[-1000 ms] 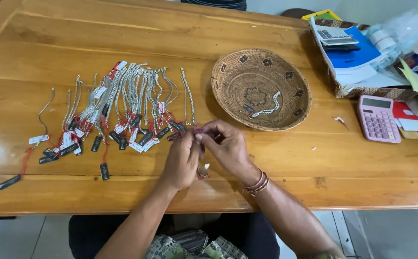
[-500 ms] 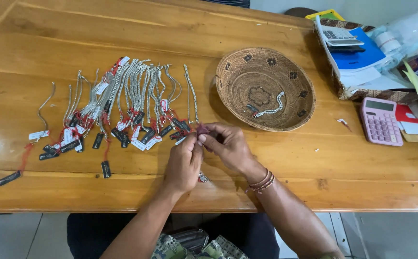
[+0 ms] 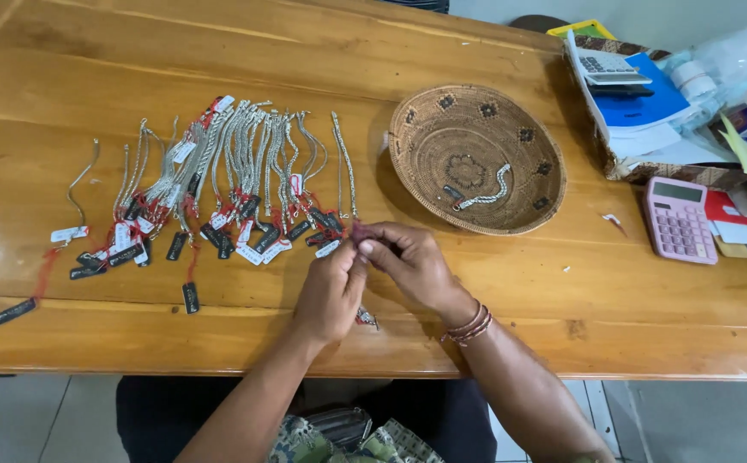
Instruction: Cleaning and polishing silver chains using a small polishing cloth at a workshop table.
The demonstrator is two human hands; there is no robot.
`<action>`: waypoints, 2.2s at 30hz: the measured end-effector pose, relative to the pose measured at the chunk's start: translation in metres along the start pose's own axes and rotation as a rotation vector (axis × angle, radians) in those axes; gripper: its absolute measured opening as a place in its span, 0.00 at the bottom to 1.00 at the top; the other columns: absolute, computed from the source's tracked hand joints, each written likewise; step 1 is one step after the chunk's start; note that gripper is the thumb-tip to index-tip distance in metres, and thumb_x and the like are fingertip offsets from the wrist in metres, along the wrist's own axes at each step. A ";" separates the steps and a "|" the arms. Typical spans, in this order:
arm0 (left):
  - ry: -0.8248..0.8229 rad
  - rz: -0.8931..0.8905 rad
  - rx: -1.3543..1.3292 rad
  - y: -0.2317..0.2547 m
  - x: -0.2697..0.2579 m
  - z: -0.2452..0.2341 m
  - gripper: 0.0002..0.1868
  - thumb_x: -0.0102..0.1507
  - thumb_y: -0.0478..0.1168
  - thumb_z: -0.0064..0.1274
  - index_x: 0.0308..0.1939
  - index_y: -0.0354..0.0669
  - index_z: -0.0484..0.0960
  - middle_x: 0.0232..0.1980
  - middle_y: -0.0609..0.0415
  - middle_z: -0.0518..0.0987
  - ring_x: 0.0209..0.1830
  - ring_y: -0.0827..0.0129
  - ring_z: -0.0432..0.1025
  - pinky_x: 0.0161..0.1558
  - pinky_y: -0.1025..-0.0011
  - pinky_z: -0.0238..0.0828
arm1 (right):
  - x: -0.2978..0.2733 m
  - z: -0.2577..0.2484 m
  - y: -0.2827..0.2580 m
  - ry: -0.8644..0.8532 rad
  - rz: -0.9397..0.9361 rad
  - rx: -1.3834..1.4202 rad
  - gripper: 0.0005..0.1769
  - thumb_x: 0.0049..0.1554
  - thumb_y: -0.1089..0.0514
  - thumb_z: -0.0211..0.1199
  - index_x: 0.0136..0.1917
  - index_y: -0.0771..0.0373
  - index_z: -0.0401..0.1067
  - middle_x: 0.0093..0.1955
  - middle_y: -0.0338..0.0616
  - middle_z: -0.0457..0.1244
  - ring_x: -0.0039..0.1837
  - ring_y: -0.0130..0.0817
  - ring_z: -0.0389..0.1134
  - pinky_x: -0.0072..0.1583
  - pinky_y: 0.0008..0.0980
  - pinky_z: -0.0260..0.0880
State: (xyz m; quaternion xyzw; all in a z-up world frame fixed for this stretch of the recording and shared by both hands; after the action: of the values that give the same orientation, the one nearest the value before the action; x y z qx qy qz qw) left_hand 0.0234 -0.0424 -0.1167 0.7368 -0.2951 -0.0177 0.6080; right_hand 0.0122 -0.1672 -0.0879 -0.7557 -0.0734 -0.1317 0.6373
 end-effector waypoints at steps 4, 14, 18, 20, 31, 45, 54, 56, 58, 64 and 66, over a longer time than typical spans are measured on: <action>-0.022 0.037 -0.011 -0.013 0.000 0.010 0.13 0.71 0.37 0.39 0.39 0.40 0.79 0.33 0.40 0.84 0.32 0.50 0.80 0.36 0.58 0.77 | 0.001 -0.013 0.032 0.117 -0.003 -0.153 0.10 0.62 0.60 0.65 0.39 0.65 0.78 0.25 0.43 0.63 0.31 0.22 0.59 0.35 0.21 0.63; -0.039 0.114 0.018 0.013 0.017 -0.002 0.13 0.71 0.40 0.39 0.38 0.43 0.77 0.25 0.40 0.78 0.22 0.52 0.75 0.28 0.59 0.72 | 0.003 -0.014 0.029 0.059 -0.009 -0.014 0.08 0.63 0.63 0.61 0.47 0.70 0.78 0.29 0.44 0.64 0.33 0.24 0.61 0.36 0.21 0.64; -0.155 0.149 0.028 0.032 0.033 0.007 0.12 0.71 0.41 0.39 0.44 0.40 0.78 0.30 0.34 0.80 0.30 0.35 0.77 0.31 0.48 0.72 | 0.007 -0.039 0.049 0.199 0.013 0.187 0.14 0.67 0.59 0.56 0.41 0.66 0.72 0.24 0.37 0.56 0.25 0.19 0.55 0.29 0.16 0.55; -0.157 0.164 0.033 0.041 0.046 0.003 0.12 0.71 0.41 0.39 0.43 0.41 0.78 0.29 0.35 0.81 0.29 0.37 0.77 0.31 0.50 0.72 | 0.001 -0.043 0.050 0.174 0.016 0.209 0.12 0.66 0.61 0.57 0.42 0.67 0.73 0.24 0.39 0.57 0.24 0.22 0.56 0.28 0.19 0.57; -0.085 0.181 -0.118 0.015 0.059 0.023 0.14 0.71 0.39 0.41 0.44 0.41 0.84 0.20 0.51 0.78 0.21 0.66 0.72 0.28 0.68 0.73 | -0.001 -0.056 0.028 0.375 -0.004 0.313 0.14 0.68 0.58 0.55 0.44 0.68 0.73 0.24 0.37 0.56 0.24 0.18 0.54 0.28 0.17 0.54; 0.038 0.164 -0.418 0.013 0.052 0.027 0.16 0.72 0.36 0.37 0.42 0.32 0.82 0.16 0.52 0.71 0.18 0.74 0.65 0.23 0.75 0.66 | 0.001 -0.029 -0.012 0.251 -0.195 0.083 0.08 0.63 0.66 0.59 0.45 0.70 0.77 0.25 0.43 0.62 0.28 0.29 0.67 0.35 0.24 0.68; -0.028 0.346 -0.372 0.084 0.080 0.014 0.19 0.74 0.36 0.36 0.57 0.27 0.79 0.21 0.48 0.75 0.22 0.67 0.70 0.29 0.69 0.70 | 0.020 -0.059 -0.049 0.311 -0.305 -0.025 0.17 0.66 0.63 0.56 0.67 0.69 0.72 0.46 0.55 0.69 0.39 0.32 0.70 0.45 0.30 0.74; -0.018 0.356 -0.369 0.082 0.077 0.015 0.19 0.74 0.36 0.36 0.60 0.27 0.78 0.22 0.47 0.76 0.23 0.66 0.71 0.30 0.68 0.71 | 0.024 -0.062 -0.047 0.263 -0.310 0.070 0.18 0.66 0.66 0.55 0.69 0.70 0.70 0.44 0.56 0.69 0.35 0.33 0.70 0.42 0.31 0.75; -0.007 0.363 -0.369 0.075 0.074 0.017 0.20 0.74 0.36 0.35 0.63 0.28 0.76 0.23 0.47 0.77 0.25 0.65 0.72 0.32 0.68 0.71 | 0.027 -0.066 -0.039 0.214 -0.312 0.164 0.20 0.65 0.69 0.55 0.70 0.70 0.67 0.43 0.58 0.69 0.31 0.34 0.71 0.38 0.32 0.77; 0.040 0.318 -0.346 0.052 0.065 0.019 0.26 0.74 0.36 0.36 0.76 0.32 0.62 0.24 0.49 0.74 0.26 0.69 0.70 0.32 0.68 0.72 | 0.018 -0.075 0.001 0.401 -0.051 0.094 0.13 0.56 0.68 0.70 0.55 0.73 0.78 0.37 0.51 0.71 0.38 0.30 0.72 0.40 0.29 0.79; -0.020 0.196 -0.128 0.056 0.064 0.019 0.20 0.71 0.42 0.41 0.64 0.35 0.72 0.29 0.35 0.80 0.27 0.44 0.78 0.32 0.50 0.74 | 0.010 -0.073 -0.029 0.376 -0.222 -0.182 0.05 0.59 0.64 0.67 0.49 0.69 0.76 0.34 0.44 0.65 0.38 0.27 0.64 0.43 0.29 0.71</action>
State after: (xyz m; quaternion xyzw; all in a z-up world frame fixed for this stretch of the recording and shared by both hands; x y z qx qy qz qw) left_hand 0.0457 -0.0938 -0.0495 0.6639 -0.3700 0.0157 0.6497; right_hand 0.0057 -0.2347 -0.0467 -0.7595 -0.0240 -0.3456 0.5505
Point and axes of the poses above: each hand's wrist, its own x-axis towards the middle knuckle, its own z-axis out of the palm, y = z × x, the point moved 7 cm from there along x, towards the middle knuckle
